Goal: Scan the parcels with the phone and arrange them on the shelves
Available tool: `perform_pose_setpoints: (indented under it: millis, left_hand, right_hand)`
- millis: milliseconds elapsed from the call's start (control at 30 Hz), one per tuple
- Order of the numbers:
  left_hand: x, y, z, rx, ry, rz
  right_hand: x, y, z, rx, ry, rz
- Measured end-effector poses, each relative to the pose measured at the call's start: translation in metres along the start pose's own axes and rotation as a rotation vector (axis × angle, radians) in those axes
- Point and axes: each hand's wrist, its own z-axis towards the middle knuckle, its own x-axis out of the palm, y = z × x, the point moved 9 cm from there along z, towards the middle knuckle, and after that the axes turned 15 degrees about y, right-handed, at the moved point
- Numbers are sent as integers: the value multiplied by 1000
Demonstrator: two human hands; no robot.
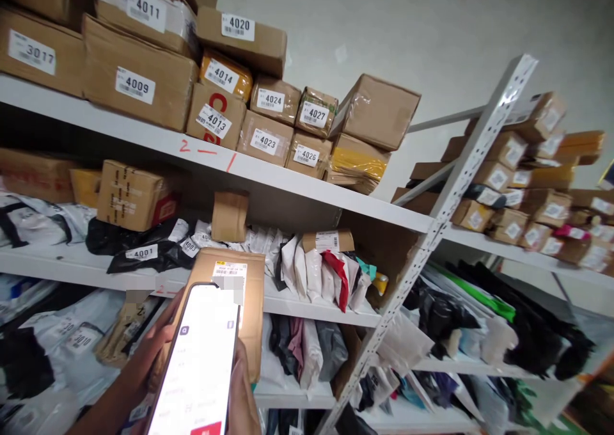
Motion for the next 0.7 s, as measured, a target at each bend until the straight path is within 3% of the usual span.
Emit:
perform_pose_setpoints:
  millis: [233, 600, 700]
  left_hand:
    - [-2, 3, 0, -39, 22, -25]
    - [-2, 10, 4, -66, 18, -94]
    - [-2, 12, 3, -81, 22, -118]
  right_hand:
    - [14, 23, 8, -1, 54, 111]
    - [11, 19, 10, 53, -19, 182]
    - [13, 18, 11, 43, 25, 209]
